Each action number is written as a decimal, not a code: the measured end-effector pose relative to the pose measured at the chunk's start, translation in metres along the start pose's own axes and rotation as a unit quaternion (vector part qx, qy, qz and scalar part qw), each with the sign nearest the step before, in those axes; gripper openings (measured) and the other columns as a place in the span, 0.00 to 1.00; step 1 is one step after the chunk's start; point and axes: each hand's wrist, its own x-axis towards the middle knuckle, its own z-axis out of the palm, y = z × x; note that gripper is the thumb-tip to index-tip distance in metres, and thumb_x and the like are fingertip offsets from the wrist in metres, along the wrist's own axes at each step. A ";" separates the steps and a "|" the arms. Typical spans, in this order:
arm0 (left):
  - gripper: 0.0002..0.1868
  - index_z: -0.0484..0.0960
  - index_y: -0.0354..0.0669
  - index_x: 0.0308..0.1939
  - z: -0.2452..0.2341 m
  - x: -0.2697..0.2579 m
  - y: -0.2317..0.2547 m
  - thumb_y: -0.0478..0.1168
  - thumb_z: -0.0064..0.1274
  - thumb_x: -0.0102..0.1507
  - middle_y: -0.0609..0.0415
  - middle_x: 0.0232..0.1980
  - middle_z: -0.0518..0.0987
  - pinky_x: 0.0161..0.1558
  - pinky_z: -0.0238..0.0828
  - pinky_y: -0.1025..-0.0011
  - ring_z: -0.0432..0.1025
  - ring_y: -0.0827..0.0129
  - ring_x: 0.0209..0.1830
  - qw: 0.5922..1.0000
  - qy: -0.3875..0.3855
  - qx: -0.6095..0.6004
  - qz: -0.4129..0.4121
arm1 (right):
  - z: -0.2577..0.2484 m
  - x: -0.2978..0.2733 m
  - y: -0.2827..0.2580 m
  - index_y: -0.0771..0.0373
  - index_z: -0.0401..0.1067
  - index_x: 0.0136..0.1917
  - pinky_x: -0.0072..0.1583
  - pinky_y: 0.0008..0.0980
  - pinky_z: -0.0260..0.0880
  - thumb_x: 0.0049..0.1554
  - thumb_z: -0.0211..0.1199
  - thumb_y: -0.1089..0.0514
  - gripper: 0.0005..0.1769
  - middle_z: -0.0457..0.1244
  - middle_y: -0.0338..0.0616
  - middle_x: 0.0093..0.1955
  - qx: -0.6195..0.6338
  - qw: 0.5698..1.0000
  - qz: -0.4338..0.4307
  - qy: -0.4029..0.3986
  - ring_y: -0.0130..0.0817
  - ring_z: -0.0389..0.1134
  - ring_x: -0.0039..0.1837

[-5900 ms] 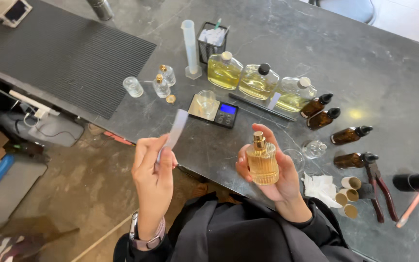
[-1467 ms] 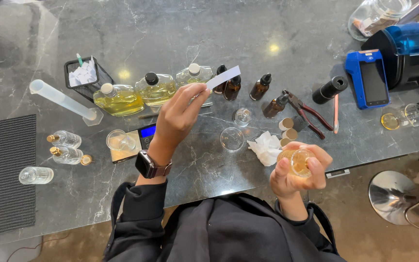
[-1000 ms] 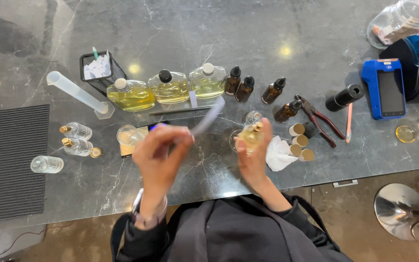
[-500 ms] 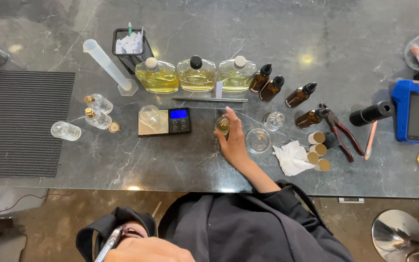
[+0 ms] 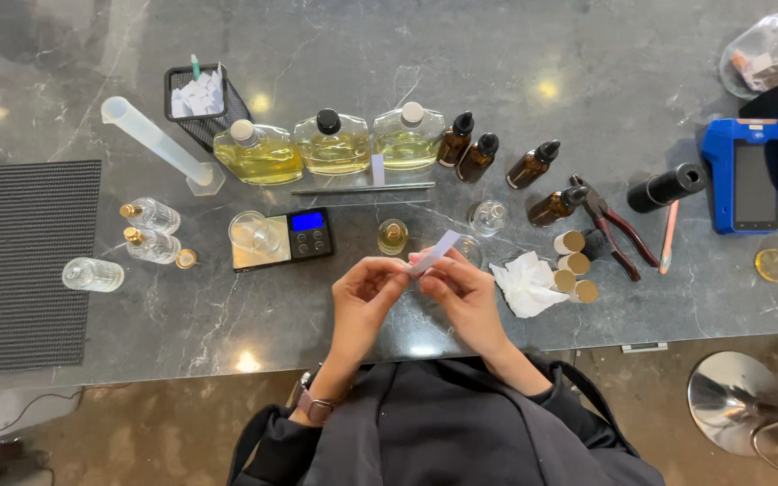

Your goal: The person prepares a fragrance by pouring liquid from large glass bottles into a small container on a digital scale, stirring the mixture, and checking its scent with a paper strip.

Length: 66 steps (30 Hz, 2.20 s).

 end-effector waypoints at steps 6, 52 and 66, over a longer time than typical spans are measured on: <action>0.12 0.85 0.37 0.47 0.000 0.008 -0.016 0.30 0.65 0.60 0.50 0.54 0.81 0.50 0.79 0.71 0.78 0.68 0.49 0.990 0.012 0.108 0.092 | -0.011 0.045 0.007 0.63 0.83 0.47 0.52 0.36 0.76 0.58 0.68 0.65 0.04 0.69 0.50 0.47 -0.143 0.987 -0.053 0.044 0.40 0.74 0.48; 0.39 0.69 0.42 0.66 -0.039 0.068 -0.114 0.49 0.69 0.56 0.44 0.60 0.79 0.66 0.67 0.51 0.72 0.47 0.63 0.908 0.000 0.395 0.144 | -0.031 0.123 0.093 0.56 0.82 0.45 0.59 0.41 0.71 0.60 0.67 0.65 0.06 0.71 0.42 0.48 -0.317 0.933 -0.165 0.038 0.47 0.73 0.54; 0.33 0.77 0.42 0.62 -0.032 0.051 -0.091 0.47 0.70 0.56 0.43 0.53 0.82 0.60 0.73 0.54 0.77 0.46 0.57 0.933 0.006 0.317 0.169 | -0.103 -0.030 0.002 0.43 0.74 0.67 0.61 0.50 0.69 0.61 0.61 0.48 0.20 0.63 0.43 0.67 -0.732 0.674 0.071 -0.074 0.51 0.65 0.69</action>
